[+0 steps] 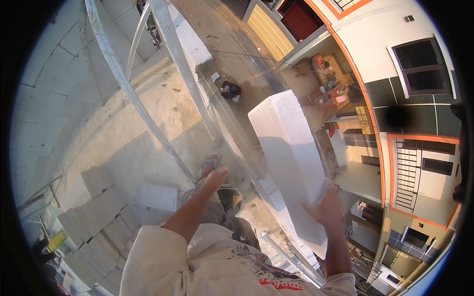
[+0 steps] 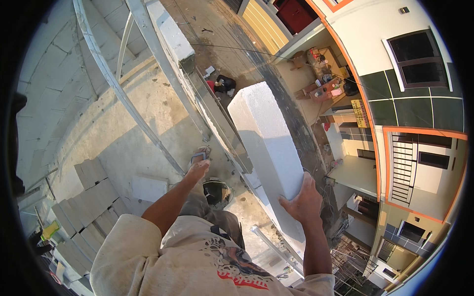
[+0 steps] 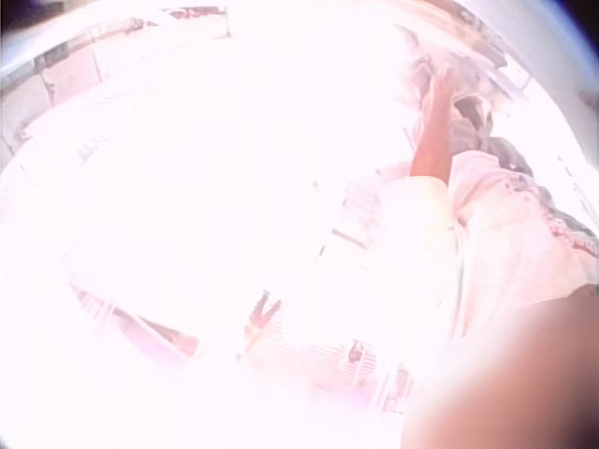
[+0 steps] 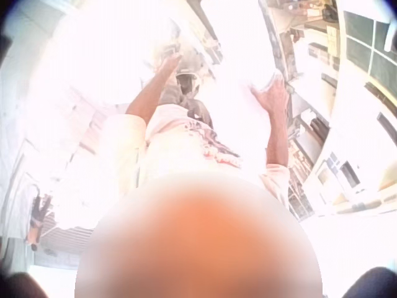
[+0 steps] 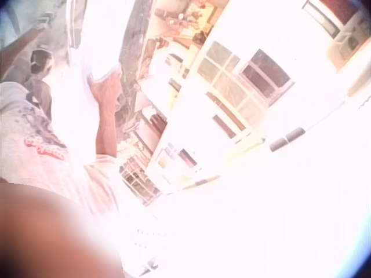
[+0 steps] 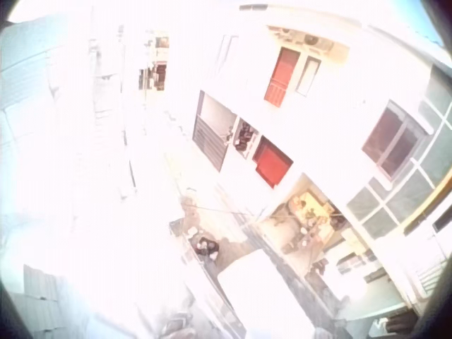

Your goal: The person lifts white insulation panels from a stack and places them onto a metal frame on scaffolding. They use a trowel to apply mortar from a bucket onto the frame and panels, then tap the panels with a hammer to secure them. The person repeats this process for multiple panels.

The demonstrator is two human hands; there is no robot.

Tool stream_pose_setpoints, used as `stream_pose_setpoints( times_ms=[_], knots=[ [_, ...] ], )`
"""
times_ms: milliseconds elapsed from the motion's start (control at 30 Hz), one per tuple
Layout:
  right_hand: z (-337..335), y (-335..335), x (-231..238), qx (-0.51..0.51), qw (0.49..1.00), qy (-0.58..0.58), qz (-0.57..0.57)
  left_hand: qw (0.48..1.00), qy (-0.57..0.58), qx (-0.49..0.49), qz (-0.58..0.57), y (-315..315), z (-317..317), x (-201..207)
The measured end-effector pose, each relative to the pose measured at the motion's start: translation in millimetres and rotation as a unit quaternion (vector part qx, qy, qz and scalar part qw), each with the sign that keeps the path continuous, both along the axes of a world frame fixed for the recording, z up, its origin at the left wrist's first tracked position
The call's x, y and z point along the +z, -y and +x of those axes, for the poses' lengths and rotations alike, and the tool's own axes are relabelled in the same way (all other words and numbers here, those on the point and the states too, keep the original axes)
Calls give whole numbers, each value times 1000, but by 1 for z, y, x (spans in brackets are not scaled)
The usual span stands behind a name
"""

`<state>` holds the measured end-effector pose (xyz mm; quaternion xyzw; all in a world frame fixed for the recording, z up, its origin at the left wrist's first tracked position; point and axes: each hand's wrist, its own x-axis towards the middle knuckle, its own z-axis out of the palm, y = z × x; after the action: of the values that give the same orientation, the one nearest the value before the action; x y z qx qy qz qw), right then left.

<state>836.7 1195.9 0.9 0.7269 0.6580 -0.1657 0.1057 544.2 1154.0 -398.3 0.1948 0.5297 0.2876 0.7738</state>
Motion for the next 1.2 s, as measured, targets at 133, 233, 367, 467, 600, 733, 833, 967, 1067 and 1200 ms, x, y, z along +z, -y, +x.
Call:
stream_pose_setpoints(
  times_ms=[133, 233, 367, 467, 600, 733, 833, 967, 1067, 1200],
  knots=[
    [-31, -94, -97, 3, 1000, -15, -16, 957, -200, -98, 188, -60, 33, -35],
    [-54, -137, -157, 33, 996, -34, -74, 924, -257, -140, 248, -109, 50, -54],
    [-88, -166, -209, 80, 994, -68, -33, 803, -423, -257, 333, -157, 51, -79],
    [-104, -179, -227, 74, 993, -86, -39, 885, -367, -170, 229, -168, 50, -90],
    [-125, -189, -240, 71, 993, -83, -36, 917, -321, -7, 237, -170, 46, -97],
    [-142, -198, -242, 87, 992, -85, -33, 926, -315, 59, 198, -178, 48, -89],
    [-155, -203, -241, 65, 993, -100, -24, 905, -372, 73, 193, -185, 45, -68],
    [-168, -203, -240, 57, 996, -55, -31, 952, -293, 63, 64, -198, 28, -43],
    [-172, -201, -242, 52, 997, -51, -34, 964, -253, 75, 21, -202, 21, -36],
    [-168, -201, -249, 64, 996, -38, -45, 972, -213, 100, -1, -205, 22, -35]
  ],
)
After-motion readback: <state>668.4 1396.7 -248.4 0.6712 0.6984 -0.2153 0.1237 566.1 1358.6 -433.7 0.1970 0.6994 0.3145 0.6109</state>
